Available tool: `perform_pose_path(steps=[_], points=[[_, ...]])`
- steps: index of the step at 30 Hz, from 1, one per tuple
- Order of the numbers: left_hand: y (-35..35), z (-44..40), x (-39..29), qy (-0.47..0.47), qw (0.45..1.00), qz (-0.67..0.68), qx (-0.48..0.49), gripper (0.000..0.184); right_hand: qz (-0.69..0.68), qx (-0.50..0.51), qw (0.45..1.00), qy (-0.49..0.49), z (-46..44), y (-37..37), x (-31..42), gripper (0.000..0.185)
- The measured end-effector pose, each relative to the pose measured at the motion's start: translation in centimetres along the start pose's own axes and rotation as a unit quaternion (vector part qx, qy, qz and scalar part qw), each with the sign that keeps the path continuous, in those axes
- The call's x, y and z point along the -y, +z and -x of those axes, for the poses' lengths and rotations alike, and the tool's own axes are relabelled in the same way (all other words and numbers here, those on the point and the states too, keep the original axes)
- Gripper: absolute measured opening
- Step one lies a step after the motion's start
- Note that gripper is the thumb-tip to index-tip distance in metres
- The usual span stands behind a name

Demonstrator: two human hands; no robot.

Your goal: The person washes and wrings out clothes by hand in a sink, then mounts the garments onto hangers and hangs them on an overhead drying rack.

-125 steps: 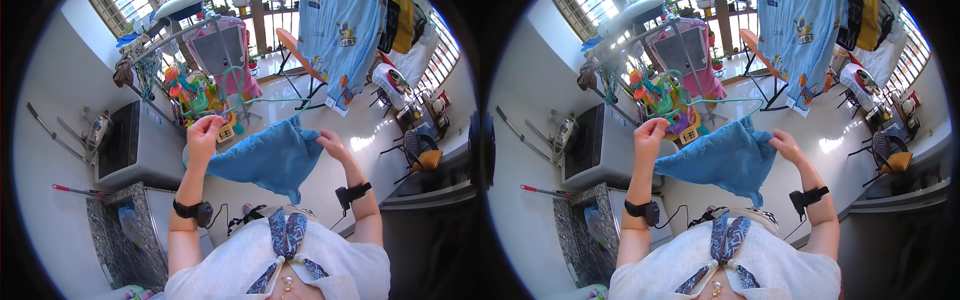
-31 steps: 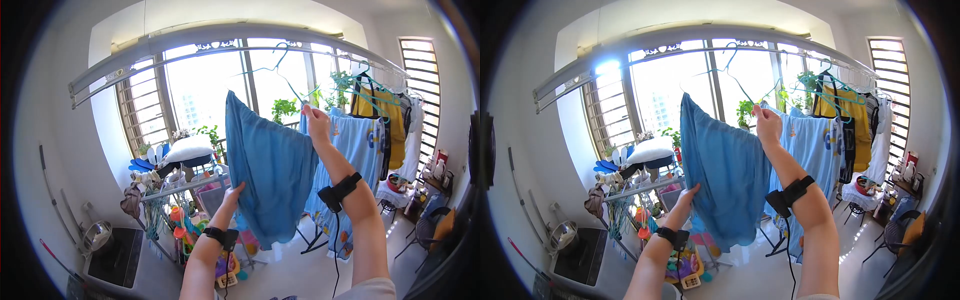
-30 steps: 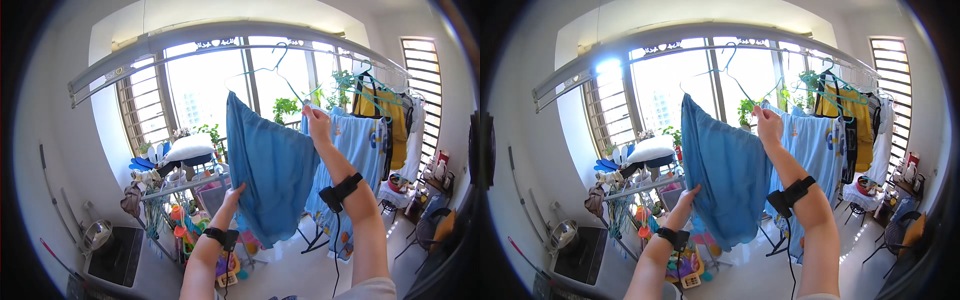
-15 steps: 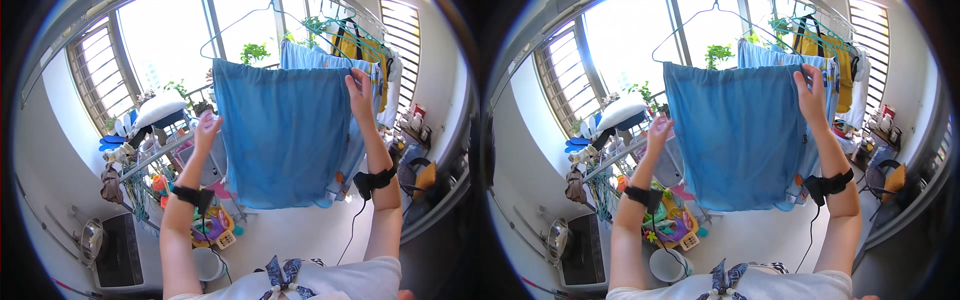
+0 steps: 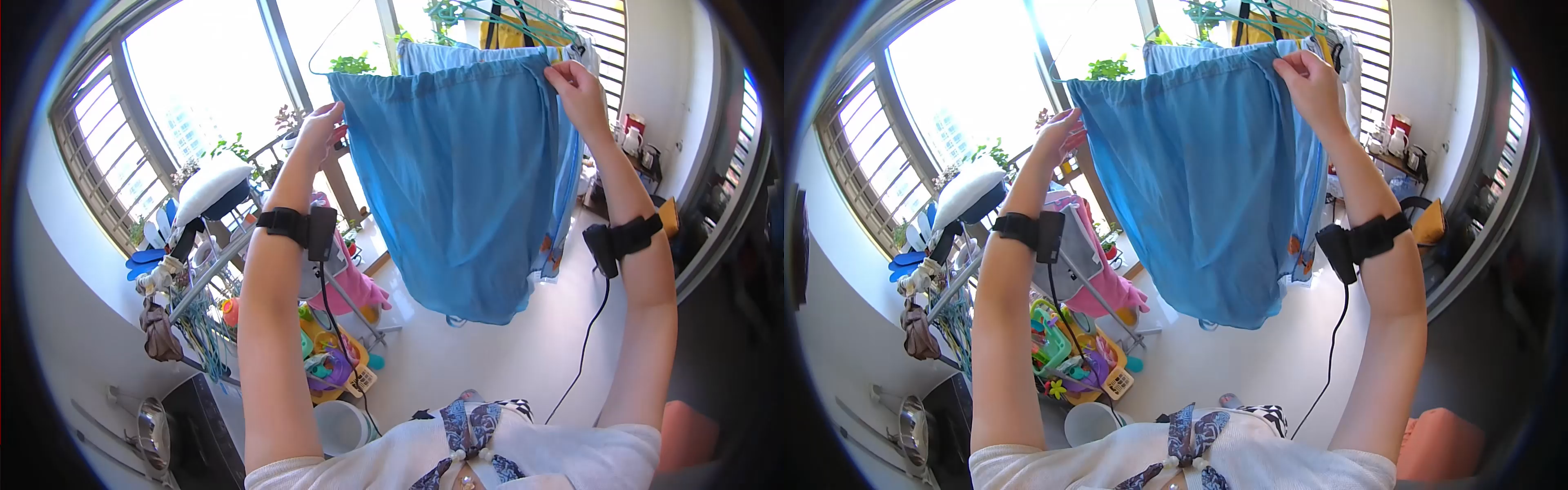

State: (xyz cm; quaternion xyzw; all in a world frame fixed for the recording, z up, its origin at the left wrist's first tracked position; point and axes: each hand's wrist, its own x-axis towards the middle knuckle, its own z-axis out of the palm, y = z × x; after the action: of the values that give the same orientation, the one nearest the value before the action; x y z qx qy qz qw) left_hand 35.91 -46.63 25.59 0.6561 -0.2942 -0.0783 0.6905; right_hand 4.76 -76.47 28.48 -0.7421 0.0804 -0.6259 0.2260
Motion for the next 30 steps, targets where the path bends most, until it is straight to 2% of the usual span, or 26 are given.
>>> perform_pose_path(steps=[1, 3, 4, 5, 7, 8, 10, 11, 12, 13, 15, 16, 17, 20, 22, 23, 25, 26, 27, 28, 29, 30], points=[[0.1, -0.4, 0.1, -0.002, 0.999, -0.007, 0.037, 0.062, 0.005, -0.003, 1.000, 0.005, -0.1, -0.2, 0.1, 0.021], [2.5, 1.8, -1.7, -0.014, 0.999, -0.051, -0.012, 0.053, -0.026, -0.014, 0.999, -0.011, -0.3, -0.6, -0.2, 0.021], [2.5, 1.2, -1.0, 0.027, 0.997, -0.069, -0.004, 0.051, -0.046, -0.026, 0.998, -0.023, -0.3, -0.7, -0.2, 0.020], [2.4, 0.5, -0.7, 0.025, 0.997, -0.070, -0.002, 0.051, -0.044, -0.026, 0.999, -0.020, -0.4, -0.9, -0.1, 0.020], [1.7, -1.4, -0.7, 0.088, 0.989, -0.113, -0.030, 0.043, -0.057, -0.058, 0.996, -0.040, -0.7, -1.4, 0.1, 0.020], [0.5, -4.3, 0.3, 0.135, 0.988, -0.054, -0.052, 0.034, -0.037, -0.061, 0.997, -0.043, -0.8, -2.0, 0.3, 0.019], [-2.3, -5.4, -2.3, 0.157, 0.961, -0.174, -0.144, 0.046, -0.011, -0.093, 0.994, -0.049, -2.5, -3.6, -1.4, 0.018], [-7.7, -11.8, -1.7, 0.123, 0.912, -0.373, -0.119, 0.050, -0.008, -0.114, 0.992, -0.045, -3.2, -4.6, -2.0, 0.019], [-6.9, -6.7, -3.4, 0.180, 0.957, -0.180, -0.142, 0.046, -0.042, -0.122, 0.991, -0.025, -3.0, -5.1, -1.6, 0.020], [-8.6, -7.2, -2.3, 0.207, 0.960, -0.153, -0.107, 0.038, -0.041, -0.120, 0.992, -0.025, -2.5, -4.9, -1.9, 0.020], [-9.3, -6.6, -2.1, 0.160, 0.947, -0.258, -0.103, 0.031, 0.005, -0.147, 0.987, -0.069, -1.1, -3.9, -3.0, 0.021], [-7.7, -4.0, -1.4, 0.116, 0.972, -0.180, -0.092, 0.026, -0.038, -0.131, 0.988, -0.065, -0.2, -3.8, -3.4, 0.022], [-7.1, -4.4, -0.8, 0.012, 0.981, -0.128, -0.146, 0.033, -0.044, -0.130, 0.988, -0.069, 0.7, -3.8, -2.8, 0.022], [-6.1, -2.4, 0.6, 0.030, 0.980, -0.086, -0.178, 0.040, -0.087, -0.071, 0.992, -0.053, 3.6, -3.9, -1.9, 0.023], [-6.5, -2.0, 1.8, 0.043, 0.995, 0.002, -0.092, 0.052, -0.218, 0.000, 0.976, 0.022, 5.3, -3.7, -3.6, 0.030], [-5.6, -0.7, 1.7, 0.042, 0.994, -0.001, -0.096, 0.052, -0.222, 0.002, 0.975, 0.024, 6.4, -3.4, -3.8, 0.030], [-3.6, 2.0, 2.0, -0.026, 0.995, -0.081, -0.060, 0.064, -0.118, 0.041, 0.992, -0.010, 9.2, -2.6, -4.2, 0.040], [-5.3, 0.9, 5.1, -0.023, 0.986, -0.147, -0.069, 0.073, -0.116, 0.071, 0.991, -0.001, 11.0, -1.9, -4.6, 0.045], [-5.3, 1.9, 6.3, -0.034, 0.972, -0.219, -0.074, 0.067, -0.114, 0.102, 0.988, 0.007, 13.1, -1.1, -5.1, 0.049], [-4.3, 4.0, 6.3, -0.063, 0.967, -0.240, -0.055, 0.059, -0.096, 0.168, 0.979, 0.057, 15.1, -0.7, -5.9, 0.049], [-5.6, 3.7, 10.7, -0.032, 0.981, -0.181, -0.058, 0.042, -0.078, 0.236, 0.963, 0.106, 17.4, -0.4, -7.2, 0.049], [-9.6, 2.1, 15.8, 0.006, 0.940, -0.341, -0.006, 0.029, -0.075, 0.254, 0.950, 0.163, 20.3, 0.7, -9.7, 0.047]])
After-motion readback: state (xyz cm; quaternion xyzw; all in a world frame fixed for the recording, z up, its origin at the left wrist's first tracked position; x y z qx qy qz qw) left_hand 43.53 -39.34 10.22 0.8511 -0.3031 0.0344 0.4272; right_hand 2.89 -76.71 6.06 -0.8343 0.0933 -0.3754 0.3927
